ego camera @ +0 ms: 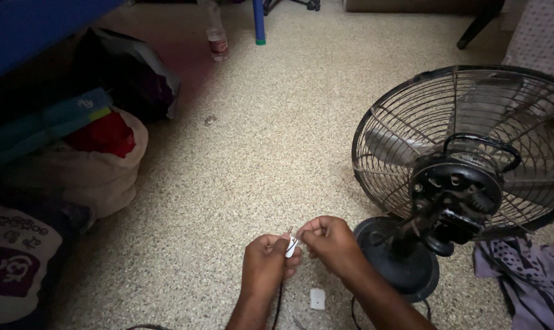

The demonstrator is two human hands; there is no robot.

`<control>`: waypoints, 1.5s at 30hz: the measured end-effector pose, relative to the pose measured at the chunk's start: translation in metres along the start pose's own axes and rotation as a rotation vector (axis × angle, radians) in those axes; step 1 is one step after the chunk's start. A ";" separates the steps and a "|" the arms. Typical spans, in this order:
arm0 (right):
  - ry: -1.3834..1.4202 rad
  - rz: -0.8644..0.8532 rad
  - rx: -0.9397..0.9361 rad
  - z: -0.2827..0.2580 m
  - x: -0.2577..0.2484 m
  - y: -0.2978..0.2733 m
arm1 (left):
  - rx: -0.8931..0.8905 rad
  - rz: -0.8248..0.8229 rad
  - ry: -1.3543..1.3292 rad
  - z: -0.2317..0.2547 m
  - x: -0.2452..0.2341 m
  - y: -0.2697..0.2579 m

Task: The person uses a screwdriver to loosen and tighten screws on a white electrical plug, then reassembles the plug housing. The task is performed on the floor next to a standing fan.

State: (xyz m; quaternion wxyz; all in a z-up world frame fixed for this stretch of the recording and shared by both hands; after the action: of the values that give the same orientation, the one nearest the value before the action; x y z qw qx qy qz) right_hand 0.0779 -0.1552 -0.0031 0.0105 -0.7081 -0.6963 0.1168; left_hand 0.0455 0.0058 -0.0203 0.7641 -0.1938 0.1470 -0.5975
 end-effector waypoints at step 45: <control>0.238 0.021 0.337 0.047 -0.019 -0.051 | 0.004 0.104 0.013 -0.001 -0.017 0.013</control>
State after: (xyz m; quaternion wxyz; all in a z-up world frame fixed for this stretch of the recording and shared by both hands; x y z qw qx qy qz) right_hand 0.0189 -0.1794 -0.0370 0.2097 -0.7124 -0.6533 0.1474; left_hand 0.0521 0.0250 -0.0279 0.7937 -0.1803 0.1605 -0.5583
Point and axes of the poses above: each hand's wrist, its own y-axis towards the middle knuckle, its own x-axis out of the palm, z = x × y, the point moved 5 cm from there along y, towards the middle knuckle, and after that the axes turned 7 degrees about z, right-handed, at the moved point
